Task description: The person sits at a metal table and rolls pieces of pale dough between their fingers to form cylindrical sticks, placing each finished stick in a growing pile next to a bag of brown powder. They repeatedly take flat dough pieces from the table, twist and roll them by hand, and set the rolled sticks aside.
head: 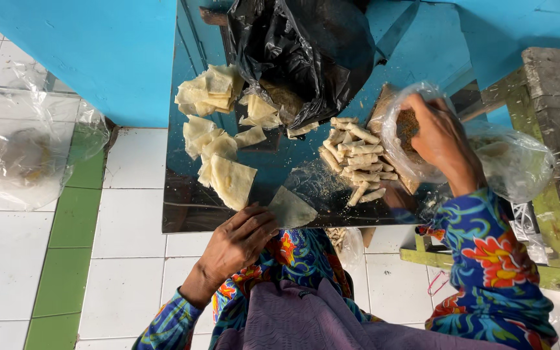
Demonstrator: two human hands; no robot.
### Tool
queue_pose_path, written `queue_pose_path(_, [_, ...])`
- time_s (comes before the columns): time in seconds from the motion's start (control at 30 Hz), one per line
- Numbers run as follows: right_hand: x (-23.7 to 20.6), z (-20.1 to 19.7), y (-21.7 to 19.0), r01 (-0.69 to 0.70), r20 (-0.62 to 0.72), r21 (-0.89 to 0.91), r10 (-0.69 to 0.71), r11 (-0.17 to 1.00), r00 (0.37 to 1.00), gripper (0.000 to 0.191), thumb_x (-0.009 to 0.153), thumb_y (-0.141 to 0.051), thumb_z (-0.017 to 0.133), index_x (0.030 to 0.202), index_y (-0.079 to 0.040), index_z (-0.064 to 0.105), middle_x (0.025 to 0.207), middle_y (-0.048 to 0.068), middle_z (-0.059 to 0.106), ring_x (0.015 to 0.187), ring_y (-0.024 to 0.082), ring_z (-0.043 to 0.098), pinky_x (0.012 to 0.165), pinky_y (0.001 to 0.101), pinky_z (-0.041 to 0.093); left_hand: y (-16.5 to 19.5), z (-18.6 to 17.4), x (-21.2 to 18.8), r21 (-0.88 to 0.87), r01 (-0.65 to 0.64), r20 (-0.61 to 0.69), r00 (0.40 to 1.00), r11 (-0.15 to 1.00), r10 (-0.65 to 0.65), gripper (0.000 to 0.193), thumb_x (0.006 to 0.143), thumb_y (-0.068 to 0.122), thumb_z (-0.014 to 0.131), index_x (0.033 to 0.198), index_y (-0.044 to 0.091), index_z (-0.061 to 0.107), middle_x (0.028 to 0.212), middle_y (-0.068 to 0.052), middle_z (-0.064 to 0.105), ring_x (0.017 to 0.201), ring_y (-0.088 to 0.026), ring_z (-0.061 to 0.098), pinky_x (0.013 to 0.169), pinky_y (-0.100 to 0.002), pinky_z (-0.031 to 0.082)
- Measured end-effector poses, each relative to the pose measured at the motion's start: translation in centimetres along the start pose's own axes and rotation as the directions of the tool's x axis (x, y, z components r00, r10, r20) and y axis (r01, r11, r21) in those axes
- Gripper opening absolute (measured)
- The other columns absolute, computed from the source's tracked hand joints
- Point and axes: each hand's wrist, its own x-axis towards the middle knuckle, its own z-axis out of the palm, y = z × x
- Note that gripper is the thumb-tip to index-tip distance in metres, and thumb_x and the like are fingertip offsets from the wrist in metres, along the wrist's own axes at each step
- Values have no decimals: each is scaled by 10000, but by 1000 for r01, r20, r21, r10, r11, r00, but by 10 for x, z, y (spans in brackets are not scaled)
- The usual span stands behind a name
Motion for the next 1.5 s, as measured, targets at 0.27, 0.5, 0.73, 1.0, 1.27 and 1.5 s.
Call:
queue_pose_path(0.27, [1, 2, 18, -67, 55, 41, 65, 997, 996, 545, 765, 173, 575, 1264, -36, 511, 1191, 237, 688, 1142, 431, 665, 922, 511, 530, -2, 0, -2, -14, -6, 26, 1000, 1000, 6, 329, 811, 94, 783, 1132, 46, 728, 1175, -80, 715, 1150, -279, 671, 1015, -390, 556])
queue_pose_path(0.5, [0, 23, -3, -322, 172, 100, 302, 941, 938, 353, 890, 23, 637, 1212, -40, 505, 1015, 263, 712, 1017, 481, 666, 821, 544, 525, -4, -2, -2, -57, -7, 15, 1000, 998, 8, 278, 833, 82, 774, 1105, 53, 726, 1193, -81, 708, 1164, -289, 664, 1042, -400, 549])
queue_pose_path(0.73, [-3, 24, 8, -389, 163, 15, 381, 921, 910, 358, 901, 53, 632, 1213, -39, 481, 969, 273, 692, 912, 452, 700, 760, 501, 550, 0, -2, -5, 14, -23, -40, 999, 1000, 24, 291, 826, 92, 774, 1111, 53, 730, 1168, -79, 689, 1129, -281, 663, 995, -393, 555])
queue_pose_path(1.0, [-23, 1, -60, -177, 185, 781, 49, 599, 982, 329, 954, -53, 684, 1180, -49, 445, 1017, 109, 666, 921, 158, 676, 808, 309, 576, -2, -1, -9, 112, -100, -32, 994, 989, 104, 401, 787, 152, 731, 1169, 30, 705, 1153, -83, 669, 1116, -267, 656, 1029, -423, 539])
queue_pose_path(1.27, [-40, 75, -195, 221, 30, 542, -281, 811, 959, 154, 928, 6, 704, 1037, -14, 597, 946, 135, 716, 889, 245, 720, 719, 343, 577, -1, -3, -12, 165, -87, -16, 996, 982, 91, 385, 787, 161, 728, 1150, 32, 711, 1126, -71, 668, 1093, -260, 659, 1017, -416, 544])
queue_pose_path(1.5, [-72, 58, -177, 477, -144, 301, -456, 826, 878, 435, 846, 29, 748, 1252, 0, 592, 1068, 144, 703, 953, 281, 689, 853, 384, 561, 3, -2, -18, 192, -38, -60, 997, 981, 50, 375, 803, 184, 730, 1162, 75, 740, 1031, -18, 657, 980, -197, 643, 985, -409, 515])
